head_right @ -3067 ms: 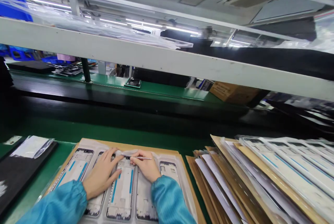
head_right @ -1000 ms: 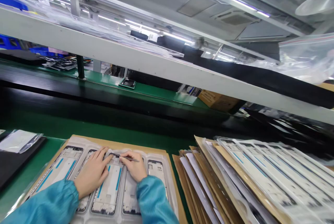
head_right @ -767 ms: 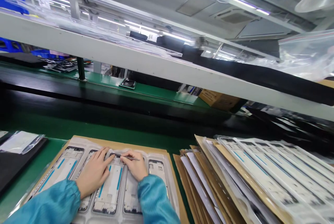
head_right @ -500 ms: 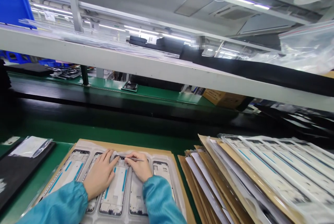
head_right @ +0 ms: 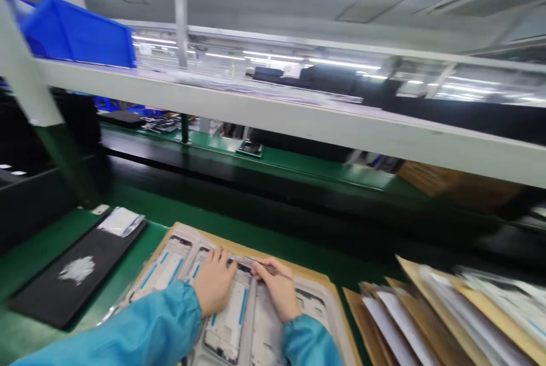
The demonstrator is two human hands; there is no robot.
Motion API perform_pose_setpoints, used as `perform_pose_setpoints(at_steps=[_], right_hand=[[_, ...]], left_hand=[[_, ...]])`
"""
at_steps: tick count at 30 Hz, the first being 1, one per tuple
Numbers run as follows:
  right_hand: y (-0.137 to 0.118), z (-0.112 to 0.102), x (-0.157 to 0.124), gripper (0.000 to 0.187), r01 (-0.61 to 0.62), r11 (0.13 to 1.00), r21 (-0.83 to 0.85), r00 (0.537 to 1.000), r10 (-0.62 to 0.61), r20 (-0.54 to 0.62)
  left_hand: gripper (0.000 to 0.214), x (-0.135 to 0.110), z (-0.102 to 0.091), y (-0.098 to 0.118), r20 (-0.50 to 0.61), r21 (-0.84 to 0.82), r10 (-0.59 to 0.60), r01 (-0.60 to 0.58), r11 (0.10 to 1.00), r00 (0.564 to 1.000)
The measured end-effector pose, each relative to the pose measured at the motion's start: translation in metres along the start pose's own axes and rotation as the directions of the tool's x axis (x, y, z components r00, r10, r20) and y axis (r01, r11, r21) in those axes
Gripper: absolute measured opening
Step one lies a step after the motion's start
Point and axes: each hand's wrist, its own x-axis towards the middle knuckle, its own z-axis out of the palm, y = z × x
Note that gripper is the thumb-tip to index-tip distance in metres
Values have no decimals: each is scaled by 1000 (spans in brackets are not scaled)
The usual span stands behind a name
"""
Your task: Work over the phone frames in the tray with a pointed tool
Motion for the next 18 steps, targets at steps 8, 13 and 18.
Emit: perform_pose_setpoints(at_steps=[8,13,18], right_hand=[[4,22,21,49,-43,998,47,997,40,69],[5,28,35,49,-64,992,105,996,58,63],[0,30,40,48,-70,987,144,998,69,16]], left_hand=[[46,-12,3,-33,-58,-34,-46,44,998,997],[42,-6,4,-45,-124,-68,-42,33,997,991],[46,-40,-37,-102,-265,-127,-136,105,986,955]])
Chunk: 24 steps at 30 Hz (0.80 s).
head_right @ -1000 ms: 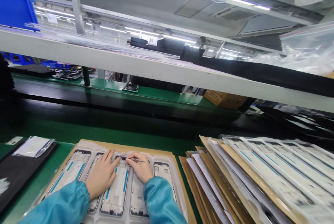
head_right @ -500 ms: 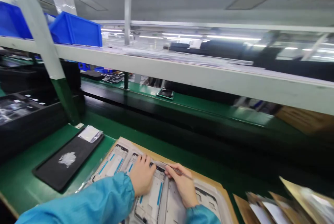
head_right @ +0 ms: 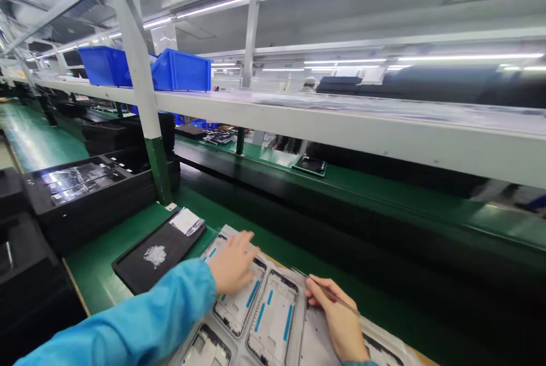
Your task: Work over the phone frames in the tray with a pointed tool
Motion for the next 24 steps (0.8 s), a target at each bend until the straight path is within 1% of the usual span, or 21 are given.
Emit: perform_pose_setpoints(at_steps=[2,3,4,5,6,7,9,10,12,14,17,20,22,24], right_hand=[[-4,3,-2,48,-11,1000,-13,1000,11,4],[-5,4,-4,48,-15,1000,-23,1000,15,7],[-7,5,-4,48,-16,999,-30,1000,17,7],[-9,6,-5,49,-18,999,-31,1000,18,1],[-9,6,-5,49,-20,999,-27,1000,19,-9],[-9,6,-5,49,-20,1000,-20,1000,20,-21],[-7,4,-4,49,-16,1000,-4,999,15,-36],[-4,3,-3,49,-13,1000,0,999,13,-37],[1,0,-1,48,-10,1000,-2,999,10,-31],[5,-4,1,47,-11,1000,-13,1000,10,-25],[9,-7,3,47,-11,999,-31,1000,11,-15],[9,-7,2,47,-8,999,-36,1000,8,-5],[8,-6,1,47,-9,999,-34,1000,8,-6],[6,-3,0,47,-9,999,-34,1000,9,-11]], left_hand=[[30,-33,-32,-40,-105,-20,-118,117,993,987],[29,-54,-46,-60,-144,-32,-187,185,982,972],[32,-77,-58,-80,-173,-43,-262,258,965,950],[33,-100,-66,-97,-190,-51,-330,326,944,925],[32,-122,-69,-112,-198,-53,-384,381,923,902],[32,-141,-68,-122,-196,-56,-424,422,905,884],[33,-169,-54,-133,-157,-80,-482,475,876,862],[35,-177,-45,-133,-137,-83,-511,504,859,848],[36,-181,-28,-129,-106,-56,-559,557,829,822],[34,-175,-19,-123,-92,18,-583,587,809,807],[31,-166,-17,-120,-50,159,-593,592,790,804],[32,-162,-18,-122,-15,279,-590,570,773,807],[33,-160,-16,-123,-12,304,-579,555,774,815],[31,-157,-12,-124,-21,286,-570,551,784,822]])
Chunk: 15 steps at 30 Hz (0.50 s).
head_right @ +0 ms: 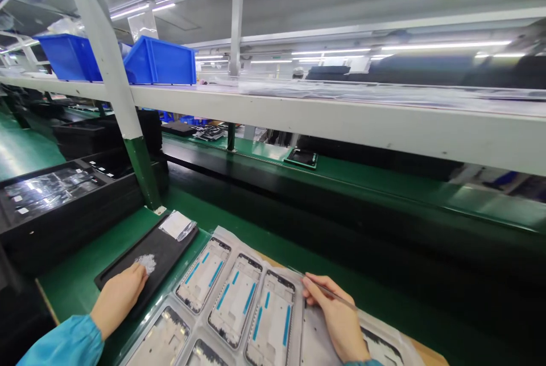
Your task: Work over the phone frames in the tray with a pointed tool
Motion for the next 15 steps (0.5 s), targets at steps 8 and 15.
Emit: perform_pose_setpoints(at_steps=[8,15], right_hand=[[-13,8,-5,48,40,999,-9,999,-40,9],[-11,12,-4,51,82,995,51,997,-81,-10]], left_hand=[[18,15,-9,-16,-52,-209,103,-112,971,993],[39,44,-80,58,40,-969,159,0,245,986]])
